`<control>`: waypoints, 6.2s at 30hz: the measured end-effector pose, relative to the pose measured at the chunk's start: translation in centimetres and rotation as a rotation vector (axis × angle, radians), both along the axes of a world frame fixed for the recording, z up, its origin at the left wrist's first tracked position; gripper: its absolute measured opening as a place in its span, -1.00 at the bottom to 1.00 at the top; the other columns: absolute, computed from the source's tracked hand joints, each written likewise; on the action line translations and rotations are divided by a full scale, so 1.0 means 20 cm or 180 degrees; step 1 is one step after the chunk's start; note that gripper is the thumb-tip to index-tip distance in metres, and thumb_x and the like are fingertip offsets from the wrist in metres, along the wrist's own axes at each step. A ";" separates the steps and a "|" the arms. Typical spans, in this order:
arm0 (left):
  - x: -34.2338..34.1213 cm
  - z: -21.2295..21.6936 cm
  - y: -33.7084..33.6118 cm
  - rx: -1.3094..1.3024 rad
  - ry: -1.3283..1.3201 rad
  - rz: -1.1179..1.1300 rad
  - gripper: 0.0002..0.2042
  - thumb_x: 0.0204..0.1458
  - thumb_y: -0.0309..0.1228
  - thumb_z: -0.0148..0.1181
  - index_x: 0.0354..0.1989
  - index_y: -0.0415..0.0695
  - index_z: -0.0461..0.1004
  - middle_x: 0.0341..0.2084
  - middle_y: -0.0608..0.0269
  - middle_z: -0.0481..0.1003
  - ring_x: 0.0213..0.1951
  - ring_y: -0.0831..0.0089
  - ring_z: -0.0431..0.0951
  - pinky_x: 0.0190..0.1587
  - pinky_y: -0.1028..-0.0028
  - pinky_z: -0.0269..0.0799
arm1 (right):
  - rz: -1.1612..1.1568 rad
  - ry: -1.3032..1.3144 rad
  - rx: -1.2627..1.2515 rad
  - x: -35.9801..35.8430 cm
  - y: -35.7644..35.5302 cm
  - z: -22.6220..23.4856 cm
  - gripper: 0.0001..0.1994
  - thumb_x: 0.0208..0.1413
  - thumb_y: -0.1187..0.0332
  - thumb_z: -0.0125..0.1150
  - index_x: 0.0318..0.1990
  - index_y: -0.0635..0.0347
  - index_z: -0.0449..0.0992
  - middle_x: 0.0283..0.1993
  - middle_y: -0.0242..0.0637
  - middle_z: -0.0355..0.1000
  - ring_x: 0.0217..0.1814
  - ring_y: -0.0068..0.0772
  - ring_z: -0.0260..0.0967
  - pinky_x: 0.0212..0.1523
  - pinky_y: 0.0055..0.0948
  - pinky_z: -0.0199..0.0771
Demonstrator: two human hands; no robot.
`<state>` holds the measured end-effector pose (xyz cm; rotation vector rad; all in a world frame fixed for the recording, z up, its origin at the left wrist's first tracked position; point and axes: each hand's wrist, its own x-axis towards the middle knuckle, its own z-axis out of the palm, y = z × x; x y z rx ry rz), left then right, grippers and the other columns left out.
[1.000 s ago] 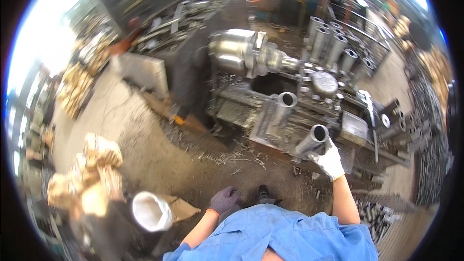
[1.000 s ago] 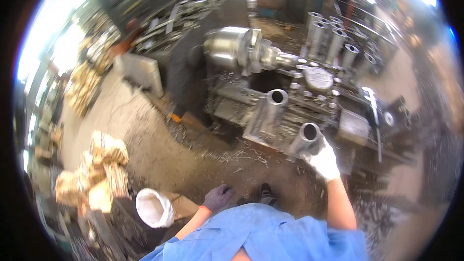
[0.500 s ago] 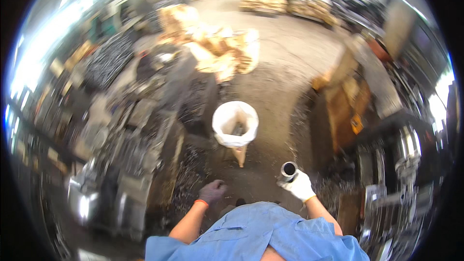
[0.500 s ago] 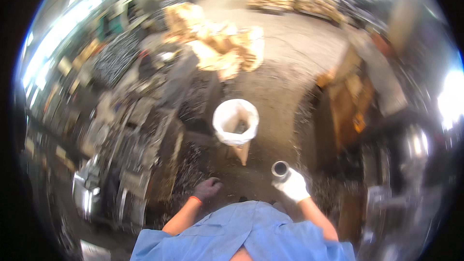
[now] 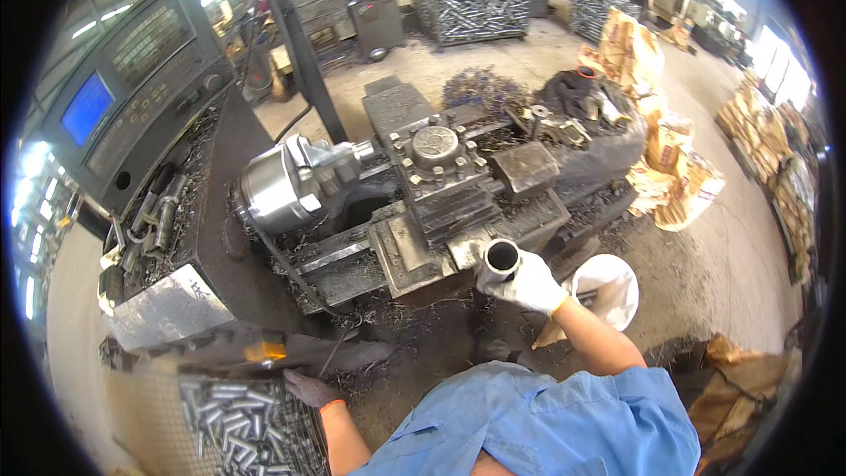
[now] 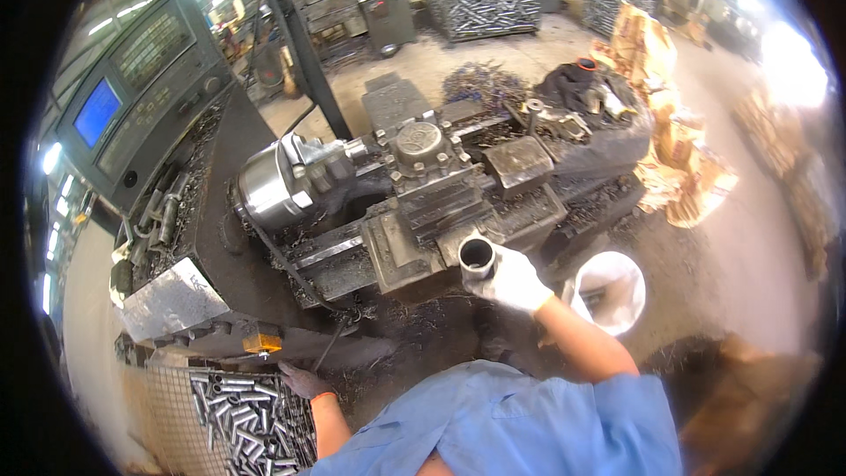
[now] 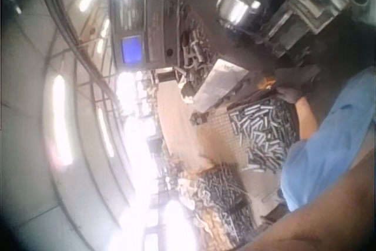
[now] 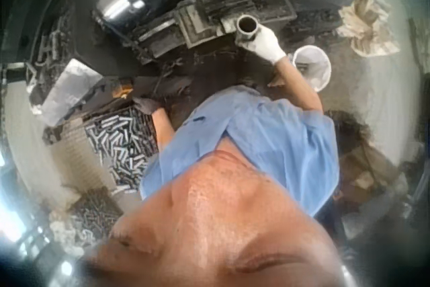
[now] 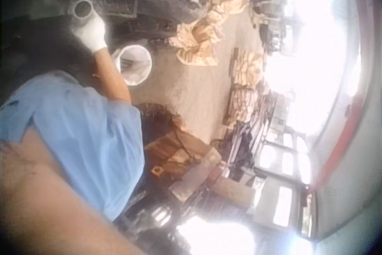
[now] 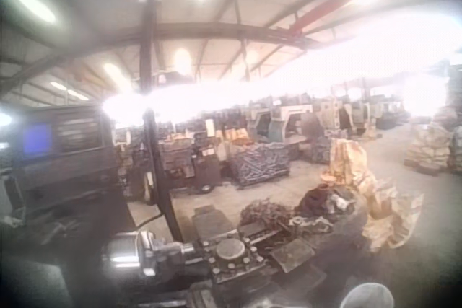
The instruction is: The person repeatedly loads cylindrical metal tubes into a lathe chuck, secures them, and removes them after machining. The person places the processed tubes into a wire basket. The cycle repeats continuously throughout the clip.
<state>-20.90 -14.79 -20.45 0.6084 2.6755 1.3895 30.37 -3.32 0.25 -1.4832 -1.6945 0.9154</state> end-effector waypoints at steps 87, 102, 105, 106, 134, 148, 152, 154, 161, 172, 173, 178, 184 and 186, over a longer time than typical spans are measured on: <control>1.08 0.80 0.79 0.1418 -0.4768 -0.2687 -0.52 0.32 -0.24 0.30 0.32 -0.21 0.42 0.16 0.13 0.54 0.15 0.21 0.57 0.29 0.13 0.47 | 0.1460 -0.0425 -0.1789 -0.36 0.27 -0.27 -0.49 0.02 -0.02 0.47 -0.21 0.37 0.67 -0.47 -0.15 0.54 -0.52 -0.38 0.41 -0.43 -0.24 0.49; 0.89 0.78 0.73 0.1078 -0.6053 -0.2003 -0.43 0.42 0.11 0.02 0.17 -0.20 0.54 -0.06 0.00 0.67 -0.01 0.06 0.69 0.13 -0.10 0.58 | -0.1046 -0.1526 -0.1102 0.71 0.13 -0.27 -0.40 0.06 0.16 0.46 0.26 0.16 0.55 0.15 -0.06 0.64 0.17 0.11 0.58 0.27 -0.10 0.49; 0.91 0.86 0.69 0.0909 -0.5579 -0.2201 -0.49 0.31 0.12 0.24 0.16 -0.06 0.52 -0.25 0.08 0.61 -0.22 0.18 0.68 -0.11 0.19 0.69 | -0.0004 -0.0885 -0.0144 0.19 0.37 -0.03 -0.43 0.03 0.09 0.48 0.19 0.09 0.56 0.08 -0.05 0.63 0.13 0.04 0.60 0.19 -0.13 0.57; 0.92 0.88 0.68 0.0718 -0.5716 -0.2201 -0.43 0.30 0.18 0.22 0.22 -0.03 0.49 -0.23 0.09 0.61 -0.24 0.19 0.69 -0.18 0.20 0.70 | 0.0363 -0.0692 -0.0169 0.04 0.42 0.04 -0.47 0.03 0.05 0.48 0.13 0.07 0.60 0.03 -0.06 0.65 0.10 0.01 0.63 0.14 -0.16 0.61; 0.71 1.15 1.09 0.2997 -0.2321 -0.3557 -0.23 0.34 0.03 0.24 0.55 -0.18 0.14 0.40 0.04 0.36 0.40 0.16 0.40 0.46 0.07 0.30 | 0.2044 -0.0677 0.1009 -0.81 1.01 0.72 -0.03 -0.17 0.09 0.62 0.44 0.20 0.31 0.16 0.15 0.55 0.10 0.05 0.64 0.15 -0.16 0.68; 0.39 0.29 0.12 0.1904 -0.3235 -0.0185 -0.71 0.38 -0.12 0.19 -0.03 -0.09 0.58 -0.26 0.26 0.58 -0.15 0.36 0.63 -0.07 0.37 0.57 | 0.2765 -0.3147 -0.0062 -0.89 2.12 0.33 -0.21 -0.28 0.06 0.56 0.16 0.32 0.52 0.04 0.14 0.62 0.12 0.16 0.59 0.15 -0.05 0.58; 0.16 0.24 0.05 0.2333 -0.2819 0.0107 -0.69 0.37 0.01 0.17 -0.28 0.06 0.53 -0.45 0.39 0.54 -0.38 0.43 0.51 -0.27 0.37 0.44 | 0.2894 -0.2549 0.0249 -0.90 2.15 0.30 -0.29 -0.22 0.02 0.56 0.07 0.32 0.59 -0.04 0.12 0.64 0.02 0.11 0.63 0.07 -0.07 0.61; 0.04 0.26 0.05 0.2705 -0.2939 0.0308 -0.64 0.37 0.11 0.10 -0.30 0.12 0.50 -0.46 0.41 0.51 -0.40 0.41 0.49 -0.25 0.22 0.42 | 0.2947 -0.2681 0.0182 -0.88 2.15 0.31 -0.39 -0.20 0.01 0.57 -0.04 0.28 0.68 -0.15 0.06 0.68 -0.09 0.05 0.66 0.02 -0.13 0.62; -0.14 0.41 -0.01 0.2791 -0.3602 0.0508 -0.66 0.37 0.09 0.08 -0.33 0.15 0.47 -0.60 0.52 0.34 -0.54 0.41 0.37 -0.40 0.24 0.27 | 0.2690 -0.2341 0.0174 -0.98 2.08 0.32 -0.21 -0.13 0.14 0.52 0.31 0.26 0.44 0.11 0.15 0.60 0.16 0.14 0.58 0.17 -0.10 0.59; -0.10 0.34 -0.04 0.0964 0.0059 0.0139 -0.52 0.38 -0.15 0.19 0.26 -0.31 0.45 0.10 0.07 0.53 0.13 0.25 0.54 0.18 0.29 0.48 | 0.1221 -0.0965 0.1330 -0.50 1.38 0.69 -0.57 0.18 0.32 0.34 0.21 0.15 0.61 0.00 -0.11 0.69 -0.03 -0.26 0.68 0.04 -0.31 0.67; -0.03 0.46 -0.02 0.0834 0.0586 0.0104 -0.49 0.38 -0.18 0.21 0.31 -0.33 0.41 0.17 0.01 0.52 0.19 0.20 0.53 0.25 0.27 0.47 | 0.1153 -0.0949 0.1582 -0.45 1.25 0.69 -0.65 0.17 0.36 0.34 0.12 0.17 0.64 -0.07 -0.17 0.69 -0.12 -0.28 0.68 -0.04 -0.33 0.69; 0.10 1.27 0.64 0.0785 0.2846 -0.0931 -0.51 0.27 -0.46 0.19 0.36 -0.35 0.38 0.29 -0.12 0.49 0.35 0.03 0.44 0.45 0.12 0.30 | 0.1227 -0.0138 0.1739 -0.28 0.80 0.57 -0.77 0.13 0.41 0.32 -0.08 0.24 0.71 -0.16 -0.17 0.70 -0.27 -0.28 0.67 -0.21 -0.32 0.71; -0.04 2.01 1.83 -0.0388 0.2894 -0.0890 -0.20 0.27 -0.17 0.18 0.62 -0.09 -0.04 -0.01 -0.20 0.64 -0.03 -0.16 0.69 0.06 -0.11 0.58 | 0.1308 -0.0152 0.0504 -0.20 0.69 0.41 -0.69 0.19 0.26 0.40 0.03 0.20 0.70 -0.11 -0.15 0.70 -0.17 -0.33 0.67 -0.09 -0.32 0.70; -0.10 2.12 2.03 -0.1018 0.2576 -0.0782 -0.18 0.27 -0.16 0.16 0.64 -0.04 -0.10 -0.05 -0.23 0.64 -0.10 -0.22 0.70 0.02 -0.15 0.59 | 0.1437 -0.0028 0.0002 -0.16 0.67 0.36 -0.66 0.18 0.27 0.44 0.08 0.15 0.69 -0.07 -0.17 0.70 -0.13 -0.35 0.66 -0.05 -0.35 0.70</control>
